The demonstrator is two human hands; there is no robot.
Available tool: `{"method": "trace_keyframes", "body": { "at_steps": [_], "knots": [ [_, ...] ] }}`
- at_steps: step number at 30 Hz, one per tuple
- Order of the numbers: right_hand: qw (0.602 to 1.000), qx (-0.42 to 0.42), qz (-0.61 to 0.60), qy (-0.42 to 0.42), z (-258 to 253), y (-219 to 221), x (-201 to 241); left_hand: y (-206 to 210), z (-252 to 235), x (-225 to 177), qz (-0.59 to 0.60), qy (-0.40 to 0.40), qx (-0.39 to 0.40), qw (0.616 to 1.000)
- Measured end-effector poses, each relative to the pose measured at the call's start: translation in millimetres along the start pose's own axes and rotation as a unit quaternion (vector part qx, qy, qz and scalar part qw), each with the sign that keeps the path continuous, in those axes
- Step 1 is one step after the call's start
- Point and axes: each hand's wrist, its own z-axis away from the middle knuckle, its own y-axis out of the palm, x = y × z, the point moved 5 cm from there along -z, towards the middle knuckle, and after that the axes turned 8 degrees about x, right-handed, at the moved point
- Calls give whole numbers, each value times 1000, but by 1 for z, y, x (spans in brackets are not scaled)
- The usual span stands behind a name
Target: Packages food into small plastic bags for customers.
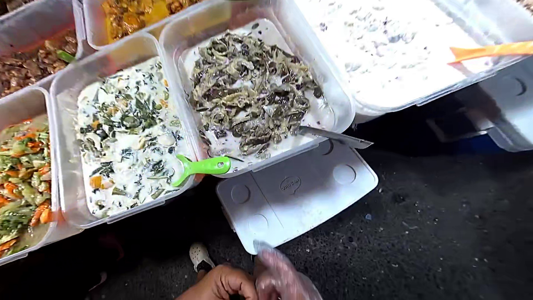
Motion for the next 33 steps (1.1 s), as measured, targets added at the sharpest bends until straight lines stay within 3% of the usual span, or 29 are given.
{"method": "trace_keyframes", "body": {
  "at_steps": [2,4,6,8,12,15,19,21,23,25,27,29,31,33],
  "knots": [
    [993,-24,-84,73,-9,2,-30,-12,-3,10,-109,4,-2,994],
    [984,-76,-129,96,-16,5,-62,-26,-5,24,-181,0,-15,983],
    [978,-136,-135,83,-23,8,-86,-40,-11,42,-231,-9,-92,969],
    [976,-200,-66,57,-30,7,-110,-59,-22,59,-292,-42,-173,940],
    [961,-266,-31,72,-18,-20,-157,-123,-39,104,-366,-212,-275,864],
    [946,-299,-44,118,27,-50,-176,-172,-55,135,-400,-346,-215,821],
    [932,-274,20,234,99,-74,-183,-201,-78,160,-522,-383,-87,757],
    [921,-242,65,299,119,-77,-176,-203,-80,152,-536,-377,-81,751],
    [915,-207,103,331,133,-69,-157,-180,-69,132,-505,-362,-96,778],
    [930,-190,94,301,131,-57,-130,-129,-39,105,-461,-308,-103,826],
    [948,-177,26,265,115,-34,-103,-60,10,70,-382,-295,-80,872],
    [944,-120,-44,304,95,5,-74,-1,73,41,-301,-304,-33,903],
    [929,-11,-89,360,73,63,-41,37,134,11,-343,-244,-2,907],
    [921,136,-50,361,53,134,-10,54,187,-16,-464,-202,27,862]
  ]
}}
